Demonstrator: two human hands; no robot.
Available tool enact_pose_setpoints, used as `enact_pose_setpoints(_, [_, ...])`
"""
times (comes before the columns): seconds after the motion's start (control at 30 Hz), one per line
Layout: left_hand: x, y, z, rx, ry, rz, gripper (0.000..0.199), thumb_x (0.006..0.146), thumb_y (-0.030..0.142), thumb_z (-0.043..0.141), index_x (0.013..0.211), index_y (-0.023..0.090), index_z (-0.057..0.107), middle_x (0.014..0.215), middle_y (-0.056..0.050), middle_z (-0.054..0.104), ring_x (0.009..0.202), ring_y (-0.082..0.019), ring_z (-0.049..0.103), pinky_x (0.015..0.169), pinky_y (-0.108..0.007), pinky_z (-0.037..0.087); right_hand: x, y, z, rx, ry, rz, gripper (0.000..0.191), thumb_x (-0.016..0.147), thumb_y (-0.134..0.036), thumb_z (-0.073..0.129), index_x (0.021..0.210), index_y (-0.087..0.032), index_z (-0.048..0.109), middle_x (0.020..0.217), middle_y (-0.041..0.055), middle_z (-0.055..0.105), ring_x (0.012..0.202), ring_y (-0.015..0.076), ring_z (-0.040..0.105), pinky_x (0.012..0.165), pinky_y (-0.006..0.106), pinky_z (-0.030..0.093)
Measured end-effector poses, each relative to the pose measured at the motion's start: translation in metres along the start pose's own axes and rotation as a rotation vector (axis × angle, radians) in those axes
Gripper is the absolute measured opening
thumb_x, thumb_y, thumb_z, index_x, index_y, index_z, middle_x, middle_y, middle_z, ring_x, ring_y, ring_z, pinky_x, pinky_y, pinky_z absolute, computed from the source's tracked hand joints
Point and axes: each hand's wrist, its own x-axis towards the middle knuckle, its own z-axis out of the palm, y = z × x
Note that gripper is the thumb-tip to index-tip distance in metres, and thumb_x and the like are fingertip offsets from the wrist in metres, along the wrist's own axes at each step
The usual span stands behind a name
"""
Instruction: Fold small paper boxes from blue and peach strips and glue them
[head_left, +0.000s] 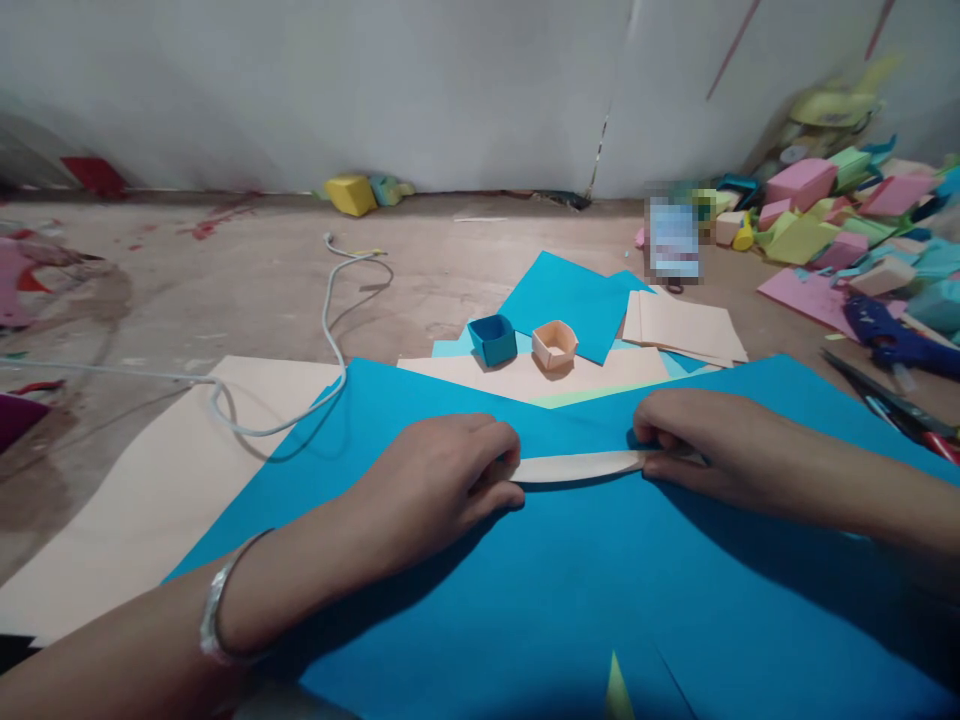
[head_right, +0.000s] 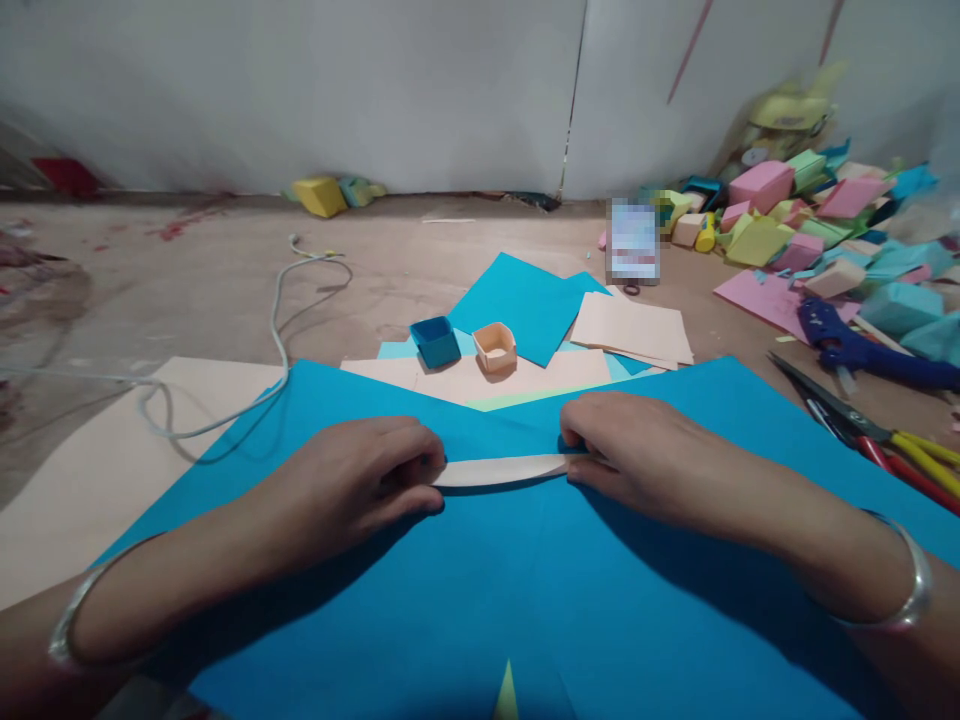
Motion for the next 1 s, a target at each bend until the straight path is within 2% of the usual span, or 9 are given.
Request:
enact_pose_setpoints(0.27, [-0.001, -0.002, 0.005, 0.029, 0.088, 0.055, 0.014, 0.091, 0.030, 0.061, 0.084, 0.018, 0.060, 0.090, -0.004, 0.060, 0.078, -0.018, 0.053, 0.064, -0.029, 0.034, 0.000, -0.001, 0.005, -0.050, 0.071, -0.055, 0.004, 0.090, -0.028, 0.059, 0.089, -0.024, 0.059, 0.077, 0.0003, 0.059, 0.066, 0.0153, 0.052, 0.055, 0.025, 0.032])
enact_pose_setpoints(0.37, [0.000, -0.003, 0.006, 0.062, 0.139, 0.094, 0.013, 0.090, 0.029, 0.061, 0.084, 0.018, 0.058, 0.088, -0.004, 0.061, 0.078, -0.019, 0.053, 0.064, -0.030, 0.037, -0.001, -0.005, 0.005, -0.104, 0.141, -0.161, 0.014, 0.094, -0.025, 0.053, 0.081, -0.022, 0.058, 0.082, 0.0035, 0.059, 0.072, 0.0170, 0.053, 0.060, 0.027, 0.034])
enact_pose_setpoints(0.43, [0.002, -0.005, 0.006, 0.118, 0.205, 0.138, 0.014, 0.089, 0.030, 0.063, 0.094, 0.018, 0.061, 0.096, -0.006, 0.065, 0.085, -0.022, 0.056, 0.069, -0.033, 0.042, -0.001, -0.011, 0.005, -0.141, 0.247, -0.220, 0.017, 0.094, -0.024, 0.050, 0.080, -0.020, 0.058, 0.088, 0.0067, 0.059, 0.078, 0.0189, 0.054, 0.064, 0.029, 0.036])
enact_pose_setpoints(0.53, [0.002, -0.005, 0.001, 0.262, 0.338, 0.192, 0.040, 0.084, 0.034, 0.071, 0.120, 0.019, 0.060, 0.118, -0.010, 0.067, 0.107, -0.029, 0.059, 0.086, -0.042, 0.045, 0.001, -0.020, 0.008, -0.140, 0.391, -0.239, 0.020, 0.096, -0.021, 0.046, 0.080, -0.017, 0.058, 0.087, 0.0083, 0.061, 0.077, 0.0189, 0.055, 0.065, 0.030, 0.038])
enact_pose_setpoints(0.6, [0.001, 0.000, -0.007, 0.417, 0.396, 0.180, 0.055, 0.080, 0.034, 0.076, 0.130, 0.019, 0.057, 0.125, -0.012, 0.067, 0.120, -0.035, 0.056, 0.099, -0.051, 0.041, 0.004, -0.024, 0.014, -0.149, 0.454, -0.237, 0.023, 0.097, -0.022, 0.045, 0.079, -0.017, 0.058, 0.078, 0.0066, 0.061, 0.071, 0.0175, 0.054, 0.063, 0.030, 0.036])
enact_pose_setpoints(0.73, [0.001, 0.029, -0.022, 0.657, 0.351, 0.112, 0.064, 0.078, 0.032, 0.080, 0.136, 0.017, 0.055, 0.134, -0.016, 0.062, 0.143, -0.043, 0.035, 0.115, -0.070, 0.015, 0.009, -0.028, 0.028, -0.127, 0.589, -0.299, 0.024, 0.099, -0.022, 0.046, 0.079, -0.017, 0.059, 0.075, 0.0058, 0.064, 0.068, 0.0165, 0.054, 0.063, 0.030, 0.036])
enact_pose_setpoints(0.83, [0.013, 0.053, -0.020, 0.616, 0.320, 0.072, 0.057, 0.082, 0.036, 0.076, 0.131, 0.014, 0.060, 0.128, -0.018, 0.066, 0.136, -0.041, 0.045, 0.113, -0.067, 0.024, 0.010, -0.031, 0.033, -0.003, 0.648, -0.345, 0.021, 0.098, -0.021, 0.048, 0.080, -0.017, 0.059, 0.073, 0.0041, 0.064, 0.067, 0.0148, 0.054, 0.062, 0.028, 0.038])
enact_pose_setpoints(0.93, [0.028, 0.061, -0.010, 0.424, 0.174, 0.085, 0.027, 0.090, 0.036, 0.066, 0.106, 0.016, 0.073, 0.094, -0.010, 0.076, 0.094, -0.028, 0.069, 0.095, -0.048, 0.047, 0.009, -0.034, 0.033, 0.114, 0.684, -0.398, 0.018, 0.097, -0.022, 0.051, 0.082, -0.016, 0.060, 0.072, 0.0025, 0.062, 0.064, 0.0128, 0.053, 0.060, 0.025, 0.039])
enact_pose_setpoints(1.0, [0.034, 0.056, -0.004, 0.329, 0.180, 0.079, 0.020, 0.093, 0.030, 0.060, 0.089, 0.020, 0.077, 0.076, -0.006, 0.074, 0.075, -0.021, 0.067, 0.081, -0.038, 0.048, 0.009, -0.033, 0.031, 0.155, 0.691, -0.397, 0.017, 0.096, -0.025, 0.055, 0.083, -0.016, 0.060, 0.072, 0.0020, 0.063, 0.063, 0.0124, 0.053, 0.060, 0.025, 0.041])
